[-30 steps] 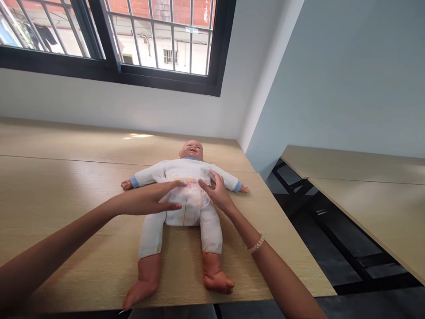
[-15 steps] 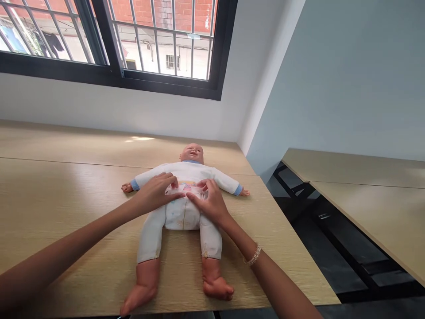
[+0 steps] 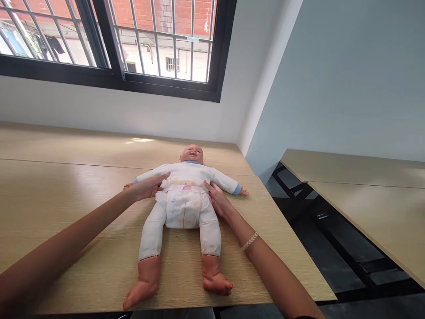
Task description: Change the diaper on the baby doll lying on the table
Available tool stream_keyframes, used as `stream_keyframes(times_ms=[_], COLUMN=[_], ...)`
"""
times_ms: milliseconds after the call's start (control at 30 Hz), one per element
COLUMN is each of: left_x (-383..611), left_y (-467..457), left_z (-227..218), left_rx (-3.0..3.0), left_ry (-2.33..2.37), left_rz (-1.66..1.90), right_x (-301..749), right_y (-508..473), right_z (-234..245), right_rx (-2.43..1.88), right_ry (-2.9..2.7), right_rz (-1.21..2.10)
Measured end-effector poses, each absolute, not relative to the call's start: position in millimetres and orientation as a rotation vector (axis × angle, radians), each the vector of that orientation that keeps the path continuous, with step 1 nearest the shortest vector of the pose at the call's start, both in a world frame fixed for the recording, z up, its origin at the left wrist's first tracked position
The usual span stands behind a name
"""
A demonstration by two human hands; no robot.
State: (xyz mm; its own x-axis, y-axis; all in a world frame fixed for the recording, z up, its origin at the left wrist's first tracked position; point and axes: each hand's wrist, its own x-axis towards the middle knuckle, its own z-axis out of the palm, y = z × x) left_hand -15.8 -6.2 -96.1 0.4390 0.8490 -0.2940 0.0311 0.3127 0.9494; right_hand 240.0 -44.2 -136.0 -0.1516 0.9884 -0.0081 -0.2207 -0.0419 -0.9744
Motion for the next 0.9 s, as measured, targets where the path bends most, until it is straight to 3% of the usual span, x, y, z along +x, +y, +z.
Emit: stream_keyframes(times_ms=[400,900], left_x=[-0.9,13.1], left_y=[-23.0,-92.1], left_z=[-105.0,-21.2], left_rx=[1.237,1.541], left_ry=[0.805,0.574], left_rz=[0.896,1.214], right_x=[237.8,251.8], right_y=[-64.0,-130.4], right_z=[-118.6,-43.8], right_rx=[-0.754,-0.777], right_ry=[-1.116,-1.121], right_rz=[1.561,1.204])
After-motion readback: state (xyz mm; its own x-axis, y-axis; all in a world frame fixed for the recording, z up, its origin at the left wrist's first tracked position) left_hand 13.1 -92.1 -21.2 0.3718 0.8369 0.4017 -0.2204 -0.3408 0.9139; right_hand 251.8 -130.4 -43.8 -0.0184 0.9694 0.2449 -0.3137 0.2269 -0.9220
